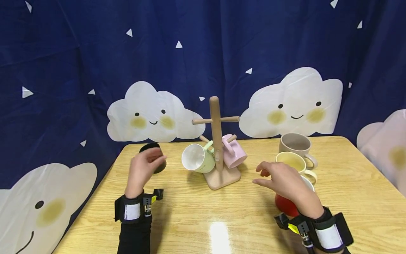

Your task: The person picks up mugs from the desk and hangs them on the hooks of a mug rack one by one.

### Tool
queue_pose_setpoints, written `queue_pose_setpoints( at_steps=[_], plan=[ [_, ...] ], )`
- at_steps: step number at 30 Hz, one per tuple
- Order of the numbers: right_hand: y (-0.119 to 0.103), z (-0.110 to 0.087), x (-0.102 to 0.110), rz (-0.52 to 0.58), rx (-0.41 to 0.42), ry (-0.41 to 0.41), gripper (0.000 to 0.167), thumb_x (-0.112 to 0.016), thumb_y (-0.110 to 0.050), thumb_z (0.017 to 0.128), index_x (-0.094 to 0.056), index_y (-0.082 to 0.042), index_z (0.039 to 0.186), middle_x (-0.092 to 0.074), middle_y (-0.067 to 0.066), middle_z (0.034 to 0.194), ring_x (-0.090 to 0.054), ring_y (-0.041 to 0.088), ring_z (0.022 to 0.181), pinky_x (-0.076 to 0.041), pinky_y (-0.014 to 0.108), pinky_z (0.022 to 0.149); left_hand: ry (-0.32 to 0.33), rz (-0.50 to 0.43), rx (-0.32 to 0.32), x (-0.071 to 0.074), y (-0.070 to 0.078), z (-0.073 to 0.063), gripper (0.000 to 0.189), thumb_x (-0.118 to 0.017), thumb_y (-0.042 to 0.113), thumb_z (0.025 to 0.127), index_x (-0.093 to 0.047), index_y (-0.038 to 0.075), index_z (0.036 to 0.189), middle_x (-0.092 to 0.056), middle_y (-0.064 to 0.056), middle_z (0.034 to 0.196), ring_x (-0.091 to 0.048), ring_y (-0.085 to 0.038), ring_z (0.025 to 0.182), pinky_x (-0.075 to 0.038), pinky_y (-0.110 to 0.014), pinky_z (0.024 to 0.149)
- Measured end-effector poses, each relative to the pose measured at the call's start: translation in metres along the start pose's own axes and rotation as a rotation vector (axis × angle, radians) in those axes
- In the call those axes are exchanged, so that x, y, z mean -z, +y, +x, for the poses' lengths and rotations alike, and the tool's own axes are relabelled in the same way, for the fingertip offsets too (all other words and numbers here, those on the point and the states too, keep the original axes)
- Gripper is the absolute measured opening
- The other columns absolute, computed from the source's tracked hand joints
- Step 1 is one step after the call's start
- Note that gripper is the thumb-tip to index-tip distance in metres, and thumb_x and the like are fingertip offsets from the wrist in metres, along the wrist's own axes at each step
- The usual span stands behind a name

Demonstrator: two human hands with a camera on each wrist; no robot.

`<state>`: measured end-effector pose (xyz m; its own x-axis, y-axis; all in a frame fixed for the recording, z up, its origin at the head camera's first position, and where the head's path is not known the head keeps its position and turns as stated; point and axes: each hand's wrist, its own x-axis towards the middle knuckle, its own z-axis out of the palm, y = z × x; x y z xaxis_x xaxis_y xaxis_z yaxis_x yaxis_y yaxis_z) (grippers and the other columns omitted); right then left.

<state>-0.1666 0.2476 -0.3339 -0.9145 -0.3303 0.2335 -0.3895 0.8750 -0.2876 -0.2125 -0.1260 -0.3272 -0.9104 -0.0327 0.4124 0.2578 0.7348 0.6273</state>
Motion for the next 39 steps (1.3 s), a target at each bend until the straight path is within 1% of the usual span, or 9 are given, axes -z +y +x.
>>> queue_pose_setpoints(
  at_steps=[3,6,10,13,15,20,28,33,39],
  plan=[
    [0.000,0.000,0.000,-0.002,0.006,0.000,0.026,-0.072,-0.032,0.076,-0.066,-0.012,0.091,-0.070,-0.001,0.080,-0.064,0.013,0.072,-0.050,0.032,0.063,0.297,-0.073,0.110,0.010,-0.031,0.007,0.043,-0.074,0.023,0.077,-0.064,0.000,0.113,-0.066,-0.017,0.111,-0.061,-0.033,0.105,-0.046,-0.044,0.091],
    [0.001,0.000,-0.001,-0.007,0.016,0.002,0.026,-0.072,-0.033,0.076,-0.066,-0.013,0.091,-0.069,-0.002,0.079,-0.064,0.012,0.071,-0.049,0.031,0.062,0.405,-0.128,0.222,0.013,-0.066,0.014,0.046,-0.072,0.021,0.079,-0.061,-0.002,0.117,-0.061,-0.019,0.119,-0.056,-0.036,0.112,-0.043,-0.045,0.096],
    [0.001,0.000,-0.003,-0.005,0.016,-0.013,0.027,-0.072,-0.034,0.076,-0.066,-0.013,0.092,-0.069,-0.003,0.079,-0.063,0.011,0.071,-0.049,0.030,0.062,0.292,-0.142,0.343,0.004,-0.101,0.017,0.048,-0.069,0.019,0.082,-0.056,-0.003,0.122,-0.055,-0.022,0.126,-0.051,-0.038,0.118,-0.040,-0.045,0.099],
    [0.002,0.000,-0.004,-0.005,0.014,-0.022,0.027,-0.072,-0.034,0.076,-0.066,-0.013,0.092,-0.068,-0.004,0.078,-0.063,0.011,0.070,-0.049,0.030,0.062,0.151,-0.132,0.401,-0.009,-0.115,0.017,0.046,-0.066,0.020,0.084,-0.055,-0.004,0.123,-0.055,-0.024,0.125,-0.051,-0.038,0.118,-0.040,-0.046,0.099],
    [0.003,-0.001,-0.004,-0.006,0.017,-0.025,0.027,-0.072,-0.033,0.076,-0.066,-0.013,0.092,-0.068,-0.004,0.078,-0.062,0.010,0.069,-0.049,0.029,0.061,0.103,-0.113,0.419,-0.017,-0.120,0.018,0.042,-0.064,0.019,0.085,-0.058,-0.004,0.119,-0.057,-0.025,0.121,-0.053,-0.039,0.114,-0.041,-0.047,0.096],
    [0.003,-0.002,-0.005,-0.007,0.032,-0.022,0.027,-0.072,-0.033,0.076,-0.065,-0.013,0.092,-0.068,-0.006,0.076,-0.062,0.009,0.069,-0.048,0.027,0.061,0.154,-0.072,0.439,-0.029,-0.124,0.018,0.030,-0.063,0.016,0.086,-0.064,-0.007,0.106,-0.063,-0.027,0.107,-0.058,-0.040,0.101,-0.044,-0.047,0.088],
    [0.001,0.001,-0.006,0.003,0.032,-0.066,0.029,-0.071,-0.036,0.076,-0.065,-0.013,0.092,-0.067,-0.007,0.077,-0.062,0.010,0.070,-0.049,0.028,0.062,0.170,-0.026,0.411,-0.027,-0.121,0.016,0.028,-0.063,0.017,0.086,-0.067,-0.008,0.099,-0.065,-0.027,0.099,-0.060,-0.040,0.093,-0.045,-0.047,0.082],
    [0.003,0.001,-0.006,0.015,0.028,-0.108,0.029,-0.071,-0.036,0.077,-0.065,-0.012,0.090,-0.067,-0.005,0.077,-0.062,0.010,0.070,-0.049,0.029,0.063,0.197,0.028,0.373,-0.014,-0.110,0.016,0.027,-0.063,0.018,0.086,-0.068,-0.007,0.096,-0.067,-0.025,0.092,-0.061,-0.037,0.085,-0.044,-0.043,0.075],
    [0.005,0.001,-0.005,0.022,0.043,-0.122,0.029,-0.070,-0.036,0.077,-0.064,-0.011,0.092,-0.067,-0.006,0.076,-0.062,0.010,0.069,-0.049,0.029,0.063,0.297,-0.021,0.302,0.018,-0.079,0.013,0.025,-0.065,0.018,0.085,-0.070,-0.004,0.094,-0.068,-0.023,0.091,-0.062,-0.034,0.082,-0.041,-0.036,0.069]
  ],
)
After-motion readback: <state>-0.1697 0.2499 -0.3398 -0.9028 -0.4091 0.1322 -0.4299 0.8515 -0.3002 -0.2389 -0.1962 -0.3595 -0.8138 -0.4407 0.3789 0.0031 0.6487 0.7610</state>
